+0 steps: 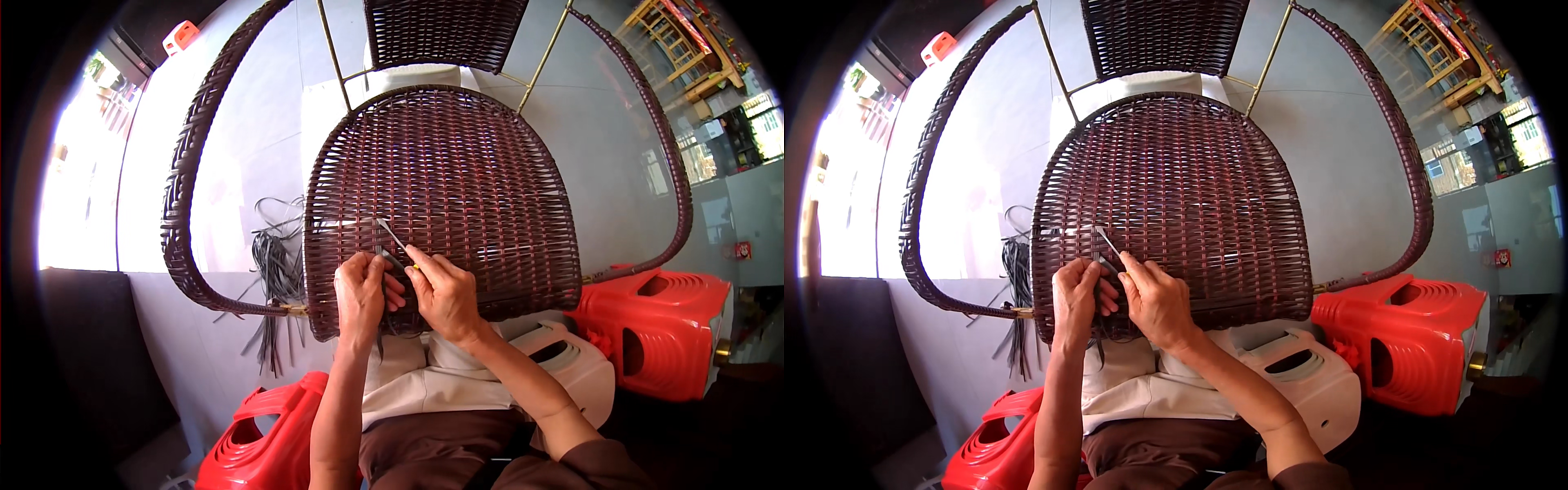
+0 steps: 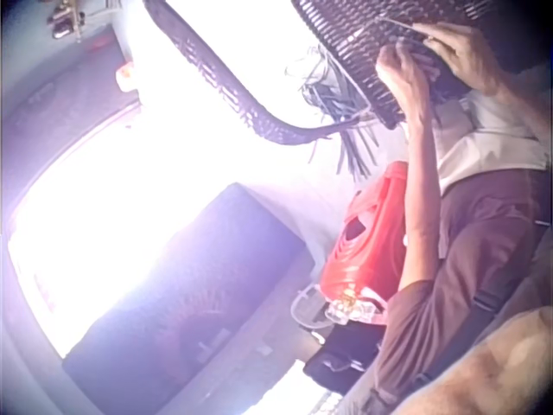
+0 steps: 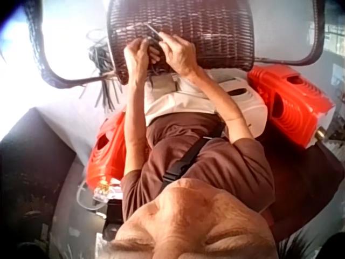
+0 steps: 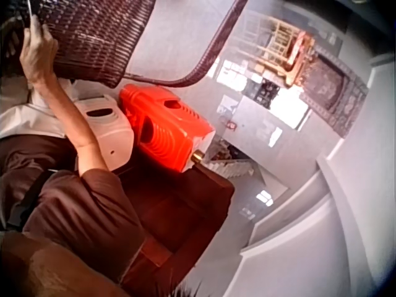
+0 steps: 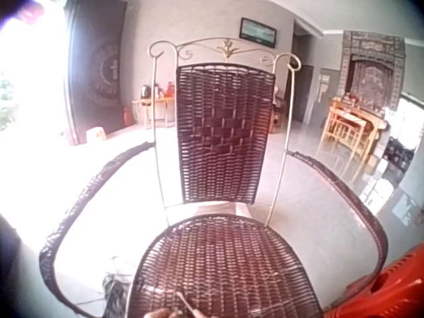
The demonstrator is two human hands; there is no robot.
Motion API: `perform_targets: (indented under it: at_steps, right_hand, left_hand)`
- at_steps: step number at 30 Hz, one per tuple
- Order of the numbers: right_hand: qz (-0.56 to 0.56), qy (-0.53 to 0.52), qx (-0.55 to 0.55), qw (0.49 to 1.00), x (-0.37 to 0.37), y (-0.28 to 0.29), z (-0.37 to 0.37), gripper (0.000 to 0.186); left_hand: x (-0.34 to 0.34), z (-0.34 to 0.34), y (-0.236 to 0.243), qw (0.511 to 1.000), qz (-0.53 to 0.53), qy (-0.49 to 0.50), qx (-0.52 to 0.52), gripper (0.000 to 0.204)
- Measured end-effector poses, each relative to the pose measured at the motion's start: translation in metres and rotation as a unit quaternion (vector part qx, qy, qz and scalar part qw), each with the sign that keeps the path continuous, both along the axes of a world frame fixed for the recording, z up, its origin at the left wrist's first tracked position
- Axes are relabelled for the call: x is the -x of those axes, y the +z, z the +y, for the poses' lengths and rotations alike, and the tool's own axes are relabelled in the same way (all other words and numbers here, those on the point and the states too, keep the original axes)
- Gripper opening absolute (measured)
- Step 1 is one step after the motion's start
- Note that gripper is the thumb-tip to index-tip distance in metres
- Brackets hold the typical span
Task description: The person repairs a wicker chair by weaving and cutting synthetic strips using scissors. The person trims the ends of the strips and secures them into the existing wicker pattern on the chair's seat.
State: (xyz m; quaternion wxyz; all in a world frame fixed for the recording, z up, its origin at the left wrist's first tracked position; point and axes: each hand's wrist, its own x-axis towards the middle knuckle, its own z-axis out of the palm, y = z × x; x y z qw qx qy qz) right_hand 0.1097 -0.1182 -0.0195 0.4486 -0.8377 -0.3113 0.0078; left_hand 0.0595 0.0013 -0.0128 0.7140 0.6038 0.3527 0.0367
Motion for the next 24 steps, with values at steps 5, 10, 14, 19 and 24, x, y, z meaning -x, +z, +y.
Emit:
perform_targets:
  at_steps: [5, 10, 14, 19, 24]
  right_hand:
    - [-0.049, 0.0, 0.001, 0.999, 0.0, -0.004, -0.001, 0.028]
    - [-0.051, 0.003, 0.004, 0.999, 0.001, -0.004, -0.001, 0.029]
    - [-0.057, 0.003, 0.0, 0.998, 0.001, -0.006, 0.0, 0.029]
    - [-0.057, -0.001, -0.015, 0.998, 0.002, -0.005, 0.001, 0.029]
    - [-0.056, -0.009, 0.006, 0.998, 0.001, -0.007, -0.001, 0.028]
  left_hand:
    - [-0.003, -0.003, 0.002, 1.0, 0.001, 0.017, -0.024, 0.026]
    - [-0.006, 0.001, 0.001, 0.999, 0.016, 0.012, -0.029, 0.028]
    - [-0.011, 0.003, 0.0, 0.997, 0.044, 0.01, -0.057, 0.03]
    - [-0.011, 0.002, 0.002, 0.995, 0.048, 0.013, -0.084, 0.03]
    - [0.004, 0.006, 0.011, 0.999, 0.036, -0.014, 0.019, 0.031]
